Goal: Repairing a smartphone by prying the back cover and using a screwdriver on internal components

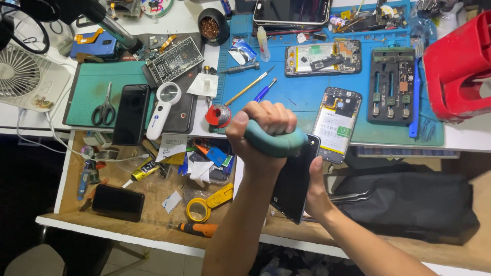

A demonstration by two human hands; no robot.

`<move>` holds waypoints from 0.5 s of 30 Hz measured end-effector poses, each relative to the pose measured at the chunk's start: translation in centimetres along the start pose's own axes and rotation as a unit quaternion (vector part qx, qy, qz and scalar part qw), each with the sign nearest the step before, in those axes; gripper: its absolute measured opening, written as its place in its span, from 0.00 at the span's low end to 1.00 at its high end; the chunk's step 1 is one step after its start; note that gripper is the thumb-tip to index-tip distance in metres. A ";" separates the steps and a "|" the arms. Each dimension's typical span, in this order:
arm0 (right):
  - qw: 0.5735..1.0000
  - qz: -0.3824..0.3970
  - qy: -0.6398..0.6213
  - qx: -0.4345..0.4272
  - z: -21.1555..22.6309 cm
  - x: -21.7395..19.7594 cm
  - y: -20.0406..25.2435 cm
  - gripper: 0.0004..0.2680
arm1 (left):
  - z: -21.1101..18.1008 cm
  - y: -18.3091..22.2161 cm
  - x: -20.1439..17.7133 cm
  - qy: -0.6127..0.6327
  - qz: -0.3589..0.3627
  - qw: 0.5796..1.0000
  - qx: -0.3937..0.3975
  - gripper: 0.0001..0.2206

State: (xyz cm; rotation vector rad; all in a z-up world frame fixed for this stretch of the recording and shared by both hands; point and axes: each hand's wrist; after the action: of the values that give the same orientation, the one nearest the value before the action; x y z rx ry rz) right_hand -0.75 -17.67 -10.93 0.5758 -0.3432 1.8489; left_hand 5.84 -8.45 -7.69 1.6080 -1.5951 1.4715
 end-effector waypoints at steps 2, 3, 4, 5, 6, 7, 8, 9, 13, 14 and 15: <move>1.000 -0.002 0.012 -0.008 -0.3 -0.3 0.2 0.32 | -0.5 0.0 0.1 0.029 0.015 0.999 -0.009 0.16; 1.000 -0.004 0.024 -0.017 -0.5 -0.5 0.3 0.33 | -0.7 0.0 0.1 0.059 0.032 0.998 -0.019 0.16; 1.000 -0.007 0.023 -0.014 -0.5 -0.3 0.5 0.33 | -1.4 0.5 0.9 0.060 0.029 0.998 -0.022 0.16; 0.999 -0.014 -0.011 -0.026 -0.4 0.0 0.7 0.33 | -2.1 0.9 1.7 0.026 0.025 0.999 -0.032 0.16; 0.998 -0.016 -0.047 -0.040 -0.3 0.3 0.4 0.32 | -2.9 1.0 2.6 -0.010 0.025 0.999 -0.039 0.18; 0.998 -0.015 -0.048 -0.039 -0.4 0.4 0.3 0.32 | -3.2 1.8 2.7 -0.011 0.025 0.999 -0.038 0.18; 0.993 -0.022 -0.100 -0.061 -0.4 0.5 0.2 0.32 | -3.5 2.7 2.8 -0.029 0.024 0.998 -0.046 0.18; 0.985 -0.028 -0.151 -0.083 -0.5 0.5 0.2 0.32 | -3.9 3.6 2.9 -0.046 0.023 0.997 -0.055 0.18; 0.988 -0.028 -0.126 -0.086 -1.3 -1.1 0.2 0.38 | -4.3 6.0 1.0 -0.066 0.034 0.996 -0.050 0.17; 0.988 -0.018 -0.128 -0.085 -1.4 -1.3 0.2 0.37 | -4.6 6.4 0.1 -0.038 0.036 0.998 -0.042 0.14; 0.988 -0.008 -0.129 -0.084 -1.4 -1.5 0.2 0.36 | -4.8 6.9 -0.9 -0.010 0.037 0.999 -0.033 0.14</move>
State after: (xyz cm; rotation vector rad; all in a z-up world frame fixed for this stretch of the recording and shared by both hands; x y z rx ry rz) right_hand -0.86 -18.28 -12.93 0.7007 -0.6581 1.7127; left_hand -1.95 -5.57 -9.32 1.5465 -1.7145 1.4276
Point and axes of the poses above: each hand's wrist, its own y-axis away from the middle knuckle, its own x-axis out of the palm, z = x × y, and after that the axes turned 5 degrees about y, right-handed
